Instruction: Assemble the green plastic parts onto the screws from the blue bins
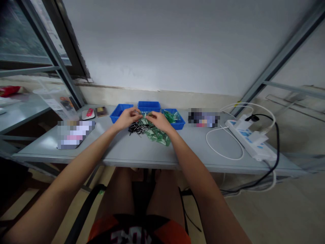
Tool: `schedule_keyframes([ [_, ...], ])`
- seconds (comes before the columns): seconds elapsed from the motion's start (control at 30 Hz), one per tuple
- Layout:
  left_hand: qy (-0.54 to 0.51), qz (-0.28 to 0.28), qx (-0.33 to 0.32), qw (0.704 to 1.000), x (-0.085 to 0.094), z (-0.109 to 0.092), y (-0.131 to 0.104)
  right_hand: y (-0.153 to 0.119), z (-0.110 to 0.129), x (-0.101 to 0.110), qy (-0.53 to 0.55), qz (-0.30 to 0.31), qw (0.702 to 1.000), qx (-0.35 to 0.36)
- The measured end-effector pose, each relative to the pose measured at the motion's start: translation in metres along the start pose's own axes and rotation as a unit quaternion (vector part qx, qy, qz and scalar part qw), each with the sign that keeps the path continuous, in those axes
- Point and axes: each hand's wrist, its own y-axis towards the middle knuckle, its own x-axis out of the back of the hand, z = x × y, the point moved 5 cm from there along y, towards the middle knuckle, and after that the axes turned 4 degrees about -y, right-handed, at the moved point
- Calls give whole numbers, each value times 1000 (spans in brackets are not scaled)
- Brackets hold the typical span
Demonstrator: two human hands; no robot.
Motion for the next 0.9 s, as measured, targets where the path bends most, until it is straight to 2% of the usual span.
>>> schedule_keyframes([
  [0.9,2,1,-4,1000,0,0,0,-1,1,0,-3,2,1000,6],
])
